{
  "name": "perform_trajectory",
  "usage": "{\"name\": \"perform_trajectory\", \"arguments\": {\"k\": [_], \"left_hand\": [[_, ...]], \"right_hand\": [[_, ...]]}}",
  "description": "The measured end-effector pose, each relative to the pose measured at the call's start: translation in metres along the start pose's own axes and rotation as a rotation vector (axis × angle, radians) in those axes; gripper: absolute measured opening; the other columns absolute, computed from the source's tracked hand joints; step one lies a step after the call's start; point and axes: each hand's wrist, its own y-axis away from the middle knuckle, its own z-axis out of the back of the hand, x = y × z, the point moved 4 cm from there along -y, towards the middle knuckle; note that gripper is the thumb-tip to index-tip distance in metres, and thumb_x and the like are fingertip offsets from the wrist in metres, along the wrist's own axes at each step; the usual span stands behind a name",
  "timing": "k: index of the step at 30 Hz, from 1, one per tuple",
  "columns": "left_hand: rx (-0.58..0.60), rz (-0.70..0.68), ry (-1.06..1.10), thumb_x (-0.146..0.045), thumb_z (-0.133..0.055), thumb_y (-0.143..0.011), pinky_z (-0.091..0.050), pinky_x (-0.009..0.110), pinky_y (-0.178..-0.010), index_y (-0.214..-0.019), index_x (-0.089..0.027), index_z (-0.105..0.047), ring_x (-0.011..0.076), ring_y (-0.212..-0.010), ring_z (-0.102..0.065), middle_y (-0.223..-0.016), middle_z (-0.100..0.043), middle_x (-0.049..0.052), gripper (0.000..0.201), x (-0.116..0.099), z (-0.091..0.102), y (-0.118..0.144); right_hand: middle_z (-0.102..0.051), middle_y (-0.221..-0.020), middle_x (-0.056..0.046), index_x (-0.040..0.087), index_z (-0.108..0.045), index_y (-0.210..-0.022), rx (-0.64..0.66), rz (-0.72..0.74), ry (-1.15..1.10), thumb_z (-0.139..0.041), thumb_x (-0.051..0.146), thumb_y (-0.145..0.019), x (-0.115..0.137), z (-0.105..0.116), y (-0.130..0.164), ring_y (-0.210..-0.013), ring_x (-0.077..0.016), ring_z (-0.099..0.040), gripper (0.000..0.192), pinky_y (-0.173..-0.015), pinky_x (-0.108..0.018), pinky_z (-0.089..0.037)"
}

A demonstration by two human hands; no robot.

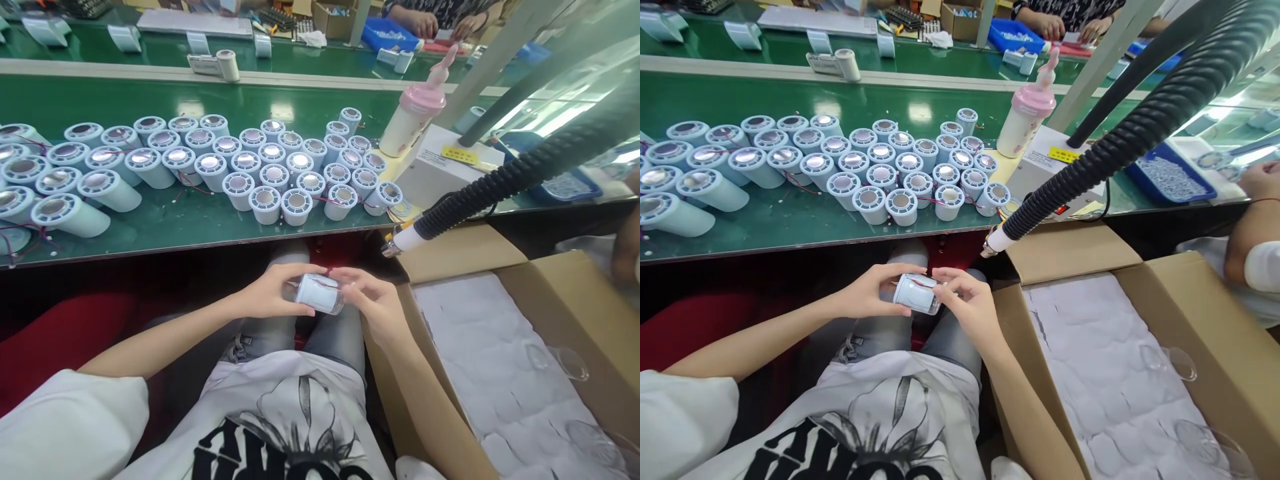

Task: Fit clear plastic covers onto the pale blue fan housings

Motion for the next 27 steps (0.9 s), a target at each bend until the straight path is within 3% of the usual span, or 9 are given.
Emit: {"name": "perform_trajectory", "arguments": {"k": [1,2,4,6,8,10,15,20,27], "left_hand": [[-0.01,0.027,0.072,-0.032,-0.078,-0.069,-0.055,0.034,-0.085,-0.131,-0.02,-0.051,0.0248,-0.108,-0.061,-0.126,-0.058,0.014,0.068,-0.001,-0.001,0.0],[-0.02,0.052,0.149,-0.031,-0.077,-0.069,-0.055,0.034,-0.086,-0.13,-0.019,-0.051,0.0235,-0.105,-0.062,-0.126,-0.058,0.013,0.067,-0.001,-0.002,0.0],[-0.036,0.096,0.287,-0.028,-0.077,-0.071,-0.054,0.034,-0.086,-0.129,-0.019,-0.051,0.0207,-0.102,-0.063,-0.125,-0.058,0.013,0.064,0.001,-0.005,0.002],[-0.029,0.145,0.388,-0.029,-0.076,-0.072,-0.056,0.031,-0.079,-0.129,-0.02,-0.051,0.0192,-0.096,-0.063,-0.124,-0.057,0.012,0.062,0.002,-0.009,0.004],[0.019,0.198,0.457,-0.032,-0.075,-0.073,-0.058,0.028,-0.066,-0.13,-0.023,-0.049,0.0187,-0.09,-0.064,-0.124,-0.056,0.013,0.064,0.003,-0.013,0.006],[0.054,0.198,0.466,-0.034,-0.076,-0.072,-0.058,0.029,-0.066,-0.133,-0.024,-0.048,0.0195,-0.09,-0.064,-0.126,-0.056,0.012,0.068,-0.001,-0.013,0.006],[0.058,0.039,0.217,-0.027,-0.08,-0.067,-0.048,0.035,-0.096,-0.133,-0.024,-0.05,0.0251,-0.116,-0.057,-0.132,-0.055,0.011,0.073,-0.019,-0.004,0.005],[0.081,-0.072,0.084,-0.022,-0.08,-0.068,-0.047,0.033,-0.098,-0.134,-0.026,-0.05,0.0242,-0.12,-0.055,-0.134,-0.055,0.01,0.073,-0.027,-0.001,0.008],[0.091,-0.177,-0.078,-0.028,-0.08,-0.067,-0.041,0.039,-0.105,-0.137,-0.026,-0.048,0.0274,-0.127,-0.049,-0.136,-0.053,0.013,0.077,-0.031,0.003,0.008]], "right_hand": [[-0.065,-0.118,-0.009,0.022,-0.07,-0.073,0.048,0.043,0.033,-0.074,0.032,-0.075,0.001,0.0,0.002,-0.108,-0.0279,-0.062,0.011,-0.084,-0.04,-0.054],[-0.061,-0.126,-0.009,0.023,-0.071,-0.086,0.091,0.103,0.106,-0.077,0.03,-0.073,0.003,0.001,0.005,-0.113,-0.0286,-0.059,0.015,-0.086,-0.04,-0.054],[-0.055,-0.134,-0.01,0.026,-0.068,-0.107,0.143,0.255,0.33,-0.079,0.024,-0.071,0.007,0.002,0.012,-0.118,-0.0282,-0.056,0.037,-0.094,-0.041,-0.052],[-0.058,-0.131,-0.01,0.027,-0.064,-0.115,0.139,0.383,0.507,-0.077,0.022,-0.074,0.011,0.004,0.019,-0.119,-0.0264,-0.056,0.043,-0.1,-0.039,-0.048],[-0.061,-0.127,-0.009,0.027,-0.062,-0.117,0.142,0.431,0.549,-0.075,0.024,-0.077,0.011,0.005,0.023,-0.118,-0.0251,-0.057,0.042,-0.101,-0.037,-0.047],[-0.062,-0.126,-0.007,0.028,-0.061,-0.116,0.157,0.405,0.491,-0.075,0.026,-0.077,0.01,0.006,0.025,-0.118,-0.0246,-0.057,0.042,-0.1,-0.036,-0.048],[-0.064,-0.12,-0.004,0.029,-0.059,-0.113,0.166,0.228,0.233,-0.073,0.029,-0.079,0.006,0.005,0.024,-0.111,-0.021,-0.061,0.037,-0.093,-0.033,-0.053],[-0.066,-0.112,-0.001,0.03,-0.061,-0.109,0.158,0.123,0.119,-0.074,0.031,-0.079,0.007,0.004,0.024,-0.1,-0.0161,-0.064,0.033,-0.087,-0.027,-0.055],[-0.067,-0.104,-0.003,0.025,-0.06,-0.106,0.137,-0.047,-0.036,-0.073,0.039,-0.078,0.002,0.002,0.024,-0.093,-0.0175,-0.064,0.033,-0.077,-0.027,-0.056]]}}
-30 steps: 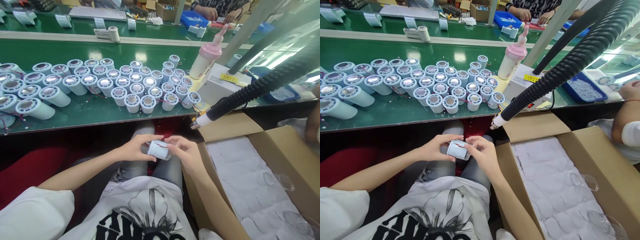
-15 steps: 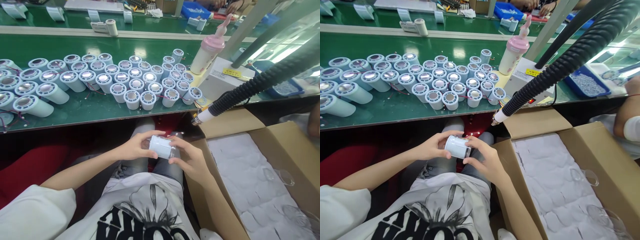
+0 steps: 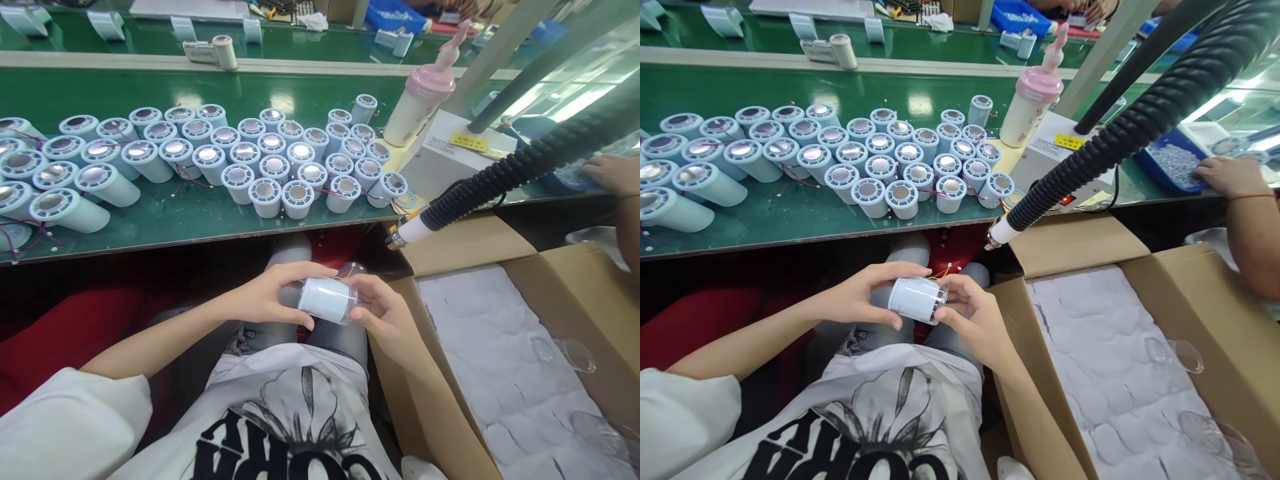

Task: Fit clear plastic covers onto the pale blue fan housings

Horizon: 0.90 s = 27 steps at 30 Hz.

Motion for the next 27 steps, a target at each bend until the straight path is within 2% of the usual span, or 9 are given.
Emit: {"name": "perform_trajectory", "arguments": {"k": [4,9,16,21,27], "left_hand": [[0.004,-0.025,-0.051,-0.03,-0.079,-0.068,-0.039,0.04,-0.107,-0.137,-0.026,-0.048,0.0278,-0.126,-0.049,-0.137,-0.053,0.013,0.075,-0.002,0.001,0.0],[0.013,-0.027,-0.04,-0.03,-0.078,-0.069,-0.039,0.041,-0.107,-0.138,-0.026,-0.047,0.0278,-0.128,-0.048,-0.138,-0.052,0.012,0.075,-0.001,0.0,0.002],[0.025,-0.034,-0.043,-0.029,-0.078,-0.07,-0.039,0.04,-0.108,-0.138,-0.025,-0.046,0.027,-0.128,-0.048,-0.139,-0.051,0.013,0.075,-0.001,0.0,0.004],[0.038,-0.068,-0.052,-0.028,-0.078,-0.071,-0.037,0.04,-0.109,-0.138,-0.026,-0.045,0.0263,-0.128,-0.047,-0.14,-0.05,0.012,0.075,-0.001,0.0,0.005],[0.025,-0.092,-0.001,-0.025,-0.078,-0.07,-0.04,0.039,-0.107,-0.138,-0.027,-0.045,0.027,-0.129,-0.047,-0.14,-0.049,0.012,0.076,-0.001,-0.001,0.002]], "right_hand": [[-0.068,-0.1,-0.004,0.023,-0.059,-0.103,-0.019,-0.075,-0.038,-0.07,0.042,-0.079,-0.003,-0.002,-0.002,-0.087,-0.0168,-0.064,0.032,-0.071,-0.026,-0.056],[-0.067,-0.085,-0.003,0.022,-0.058,-0.098,-0.025,-0.139,-0.055,-0.065,0.047,-0.08,-0.003,-0.005,-0.003,-0.071,-0.0151,-0.062,0.031,-0.058,-0.025,-0.056],[-0.059,-0.068,0.003,0.021,-0.053,-0.092,-0.021,-0.278,-0.224,-0.06,0.054,-0.082,-0.017,-0.01,-0.004,-0.053,-0.0115,-0.06,0.036,-0.048,-0.023,-0.055],[-0.061,-0.057,0.002,0.02,-0.047,-0.084,0.002,-0.381,-0.245,-0.055,0.061,-0.081,-0.02,-0.017,-0.006,-0.045,-0.0141,-0.061,0.042,-0.037,-0.02,-0.048],[-0.059,-0.048,0.002,0.02,-0.046,-0.083,0.005,-0.486,-0.299,-0.053,0.07,-0.075,-0.021,-0.023,-0.008,-0.035,-0.013,-0.055,0.051,-0.029,-0.017,-0.038]]}}
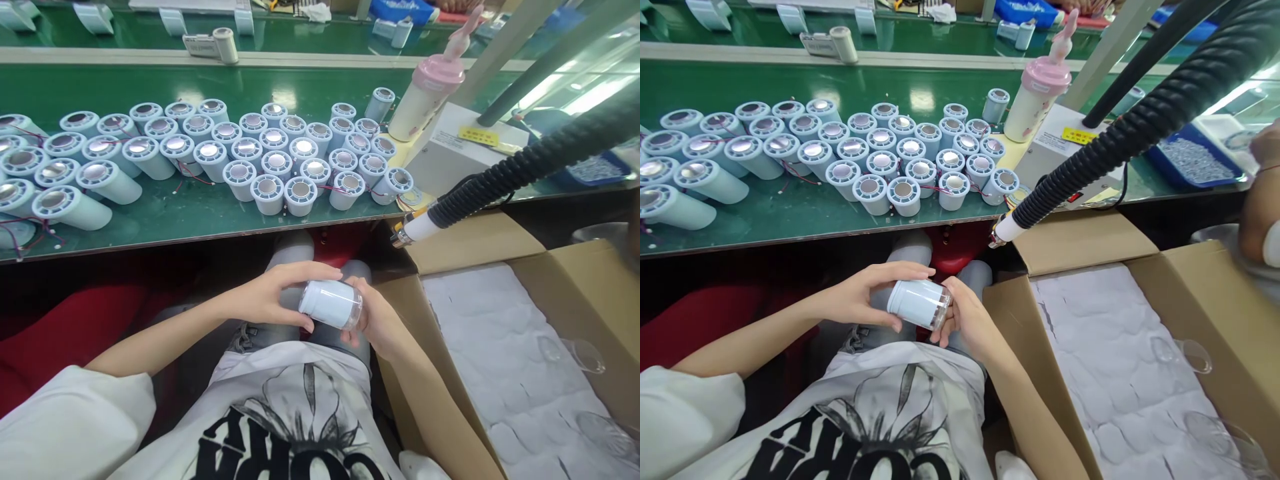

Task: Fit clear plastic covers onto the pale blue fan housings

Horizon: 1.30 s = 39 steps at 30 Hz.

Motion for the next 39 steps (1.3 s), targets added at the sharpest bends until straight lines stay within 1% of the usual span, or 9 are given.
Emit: {"name": "perform_trajectory", "arguments": {"k": [7,12,15,18,20,22,24,33,39], "left_hand": [[-0.009,-0.002,0.043,-0.023,-0.077,-0.07,-0.043,0.039,-0.104,-0.136,-0.028,-0.048,0.0273,-0.129,-0.046,-0.139,-0.05,0.012,0.072,-0.001,-0.001,0.0],[-0.014,0.085,0.064,-0.025,-0.075,-0.073,-0.048,0.036,-0.097,-0.136,-0.027,-0.046,0.0281,-0.127,-0.047,-0.137,-0.05,0.012,0.07,-0.001,-0.002,0.0],[-0.021,0.116,0.049,-0.025,-0.074,-0.074,-0.048,0.036,-0.097,-0.135,-0.026,-0.047,0.0276,-0.124,-0.05,-0.134,-0.052,0.012,0.067,-0.002,-0.002,-0.001],[-0.038,0.174,0.07,-0.025,-0.072,-0.076,-0.049,0.034,-0.096,-0.135,-0.025,-0.048,0.0248,-0.117,-0.055,-0.131,-0.054,0.011,0.064,-0.001,-0.002,-0.001],[-0.045,0.234,0.116,-0.025,-0.072,-0.077,-0.051,0.032,-0.093,-0.135,-0.026,-0.047,0.0234,-0.114,-0.057,-0.13,-0.054,0.01,0.063,0.002,-0.002,-0.002],[-0.04,0.274,0.175,-0.026,-0.072,-0.076,-0.051,0.033,-0.092,-0.136,-0.026,-0.046,0.0234,-0.115,-0.057,-0.133,-0.052,0.011,0.065,0.005,-0.002,-0.005],[-0.022,0.298,0.241,-0.025,-0.074,-0.075,-0.051,0.035,-0.094,-0.137,-0.026,-0.045,0.0236,-0.115,-0.057,-0.134,-0.052,0.011,0.069,0.011,-0.003,-0.012],[0.019,0.366,0.417,-0.021,-0.079,-0.067,-0.043,0.046,-0.102,-0.147,-0.024,-0.028,0.0289,-0.124,-0.052,-0.14,-0.049,0.016,0.096,0.062,-0.001,-0.094],[0.109,0.31,0.403,-0.024,-0.079,-0.067,-0.038,0.045,-0.107,-0.142,-0.016,-0.04,0.0307,-0.132,-0.043,-0.145,-0.042,0.017,0.085,0.074,-0.005,-0.132]], "right_hand": [[-0.064,-0.05,-0.005,0.017,-0.054,-0.088,0.06,-0.169,-0.089,-0.042,0.065,-0.086,-0.001,-0.004,0.003,-0.031,-0.0111,-0.052,0.049,-0.027,-0.014,-0.033],[-0.06,-0.047,-0.006,0.014,-0.06,-0.075,0.089,-0.329,-0.157,-0.017,0.059,-0.095,-0.002,-0.007,0.003,-0.029,-0.0083,-0.048,0.065,-0.024,-0.012,-0.028],[-0.058,-0.046,-0.005,0.014,-0.059,-0.067,0.135,-0.325,-0.143,-0.02,0.065,-0.092,-0.008,-0.005,0.0,-0.029,-0.0072,-0.046,0.068,-0.024,-0.012,-0.026],[-0.059,-0.051,-0.005,0.014,-0.059,-0.074,0.107,-0.137,-0.052,-0.032,0.076,-0.083,-0.012,0.002,-0.003,-0.032,-0.0096,-0.05,0.068,-0.025,-0.015,-0.031],[-0.068,-0.073,-0.008,0.016,-0.059,-0.094,0.014,0.133,0.04,-0.039,0.076,-0.081,-0.008,0.011,-0.001,-0.048,-0.0148,-0.061,0.065,-0.036,-0.021,-0.046],[-0.064,-0.113,-0.012,0.022,-0.051,-0.119,-0.052,0.421,0.183,-0.054,0.068,-0.08,-0.001,0.015,0.006,-0.086,-0.0223,-0.068,0.061,-0.067,-0.031,-0.059],[-0.05,-0.137,-0.011,0.026,-0.044,-0.13,-0.062,0.591,0.324,-0.065,0.053,-0.08,0.003,0.016,0.012,-0.116,-0.0263,-0.055,0.061,-0.093,-0.039,-0.051],[-0.056,-0.129,-0.014,0.022,-0.044,-0.123,-0.373,0.706,0.139,-0.068,0.054,-0.073,-0.008,0.064,-0.023,-0.116,-0.0271,-0.056,0.065,-0.098,-0.043,-0.047],[-0.057,-0.127,-0.015,0.02,-0.046,-0.121,-0.425,0.763,0.051,-0.072,0.051,-0.07,-0.002,0.093,-0.039,-0.115,-0.0269,-0.056,0.065,-0.099,-0.043,-0.046]]}}
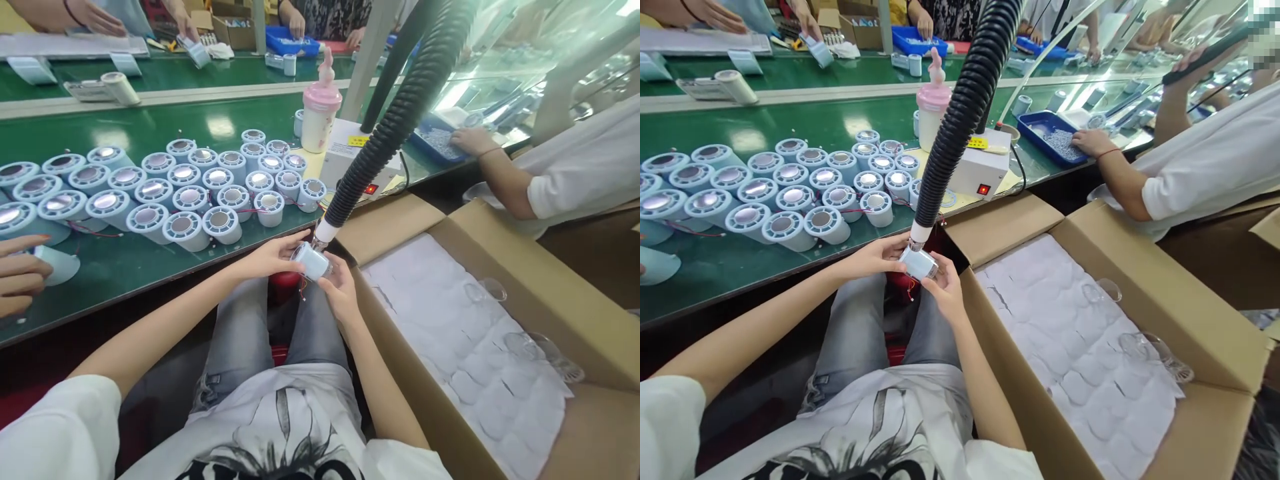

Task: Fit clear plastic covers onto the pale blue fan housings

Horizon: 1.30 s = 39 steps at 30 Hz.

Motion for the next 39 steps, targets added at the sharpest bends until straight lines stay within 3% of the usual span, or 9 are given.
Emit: {"name": "perform_trajectory", "arguments": {"k": [9,16,18,23,28,32,35,37,39], "left_hand": [[0.113,0.037,-0.091,-0.017,-0.078,-0.068,-0.051,0.037,-0.094,-0.126,-0.02,-0.054,0.0217,-0.109,-0.059,-0.126,-0.057,0.011,0.064,-0.022,-0.02,0.05],[-0.076,0.111,0.14,-0.023,-0.072,-0.076,-0.055,0.026,-0.078,-0.128,-0.024,-0.051,0.0151,-0.09,-0.064,-0.112,-0.061,0.006,0.056,-0.027,-0.039,0.091],[-0.041,0.093,0.098,-0.024,-0.073,-0.076,-0.055,0.03,-0.084,-0.132,-0.026,-0.049,0.0188,-0.098,-0.064,-0.121,-0.059,0.008,0.061,-0.028,-0.041,0.098],[0.039,-0.035,-0.081,-0.018,-0.073,-0.076,-0.043,0.037,-0.106,-0.136,-0.031,-0.048,0.0266,-0.133,-0.042,-0.149,-0.038,0.007,0.067,-0.038,-0.038,0.112],[0.055,0.027,-0.04,-0.019,-0.07,-0.078,-0.042,0.036,-0.106,-0.141,-0.031,-0.04,0.0248,-0.131,-0.045,-0.15,-0.037,0.007,0.071,-0.034,-0.039,0.121],[0.071,0.041,-0.037,-0.026,-0.068,-0.08,-0.044,0.039,-0.104,-0.144,-0.028,-0.036,0.0267,-0.128,-0.048,-0.147,-0.042,0.01,0.072,-0.024,-0.035,0.112],[0.095,0.008,-0.138,-0.035,-0.068,-0.079,-0.041,0.043,-0.105,-0.144,-0.024,-0.037,0.0294,-0.129,-0.047,-0.143,-0.047,0.013,0.073,-0.013,-0.027,0.082],[0.152,-0.006,-0.239,-0.039,-0.067,-0.08,-0.039,0.043,-0.106,-0.142,-0.023,-0.04,0.0297,-0.129,-0.046,-0.141,-0.049,0.013,0.07,-0.002,-0.022,0.054],[0.218,-0.013,-0.339,-0.04,-0.063,-0.083,-0.039,0.043,-0.105,-0.139,-0.021,-0.044,0.0289,-0.128,-0.047,-0.139,-0.05,0.013,0.062,0.01,-0.019,0.026]], "right_hand": [[-0.058,-0.125,-0.011,0.024,-0.048,-0.122,0.276,-0.042,0.037,-0.065,0.054,-0.081,0.036,-0.014,0.028,-0.107,-0.0235,-0.061,0.054,-0.089,-0.036,-0.053],[-0.04,-0.147,-0.007,0.034,-0.044,-0.136,0.348,0.473,0.518,-0.07,0.019,-0.081,0.072,-0.022,0.053,-0.13,-0.0263,-0.044,0.062,-0.107,-0.046,-0.042],[-0.048,-0.141,-0.006,0.035,-0.047,-0.134,0.383,0.416,0.432,-0.07,0.017,-0.081,0.072,-0.024,0.056,-0.127,-0.026,-0.048,0.06,-0.105,-0.046,-0.044],[-0.065,-0.119,-0.004,0.032,-0.057,-0.126,0.371,-0.046,-0.013,-0.072,0.03,-0.08,0.059,-0.029,0.062,-0.1,-0.0228,-0.066,0.048,-0.081,-0.036,-0.06],[-0.06,-0.127,-0.002,0.031,-0.067,-0.116,0.371,-0.095,0.071,-0.077,0.023,-0.073,0.064,-0.031,0.063,-0.1,-0.0223,-0.064,0.044,-0.083,-0.033,-0.059],[-0.069,-0.11,-0.001,0.027,-0.064,-0.12,0.368,-0.242,0.084,-0.074,0.029,-0.075,0.062,-0.04,0.065,-0.08,-0.0183,-0.069,0.046,-0.076,-0.031,-0.059],[-0.069,-0.112,-0.003,0.025,-0.06,-0.126,0.404,-0.288,0.126,-0.07,0.041,-0.078,0.056,-0.04,0.061,-0.09,-0.0216,-0.069,0.052,-0.084,-0.034,-0.056],[-0.067,-0.118,-0.004,0.024,-0.06,-0.126,0.337,-0.227,0.311,-0.062,0.045,-0.082,0.052,-0.014,0.048,-0.1,-0.0223,-0.066,0.048,-0.091,-0.035,-0.052],[-0.066,-0.119,-0.005,0.023,-0.064,-0.12,0.022,-0.156,0.586,-0.057,0.045,-0.085,0.053,0.043,0.032,-0.104,-0.0223,-0.063,0.042,-0.092,-0.035,-0.05]]}}
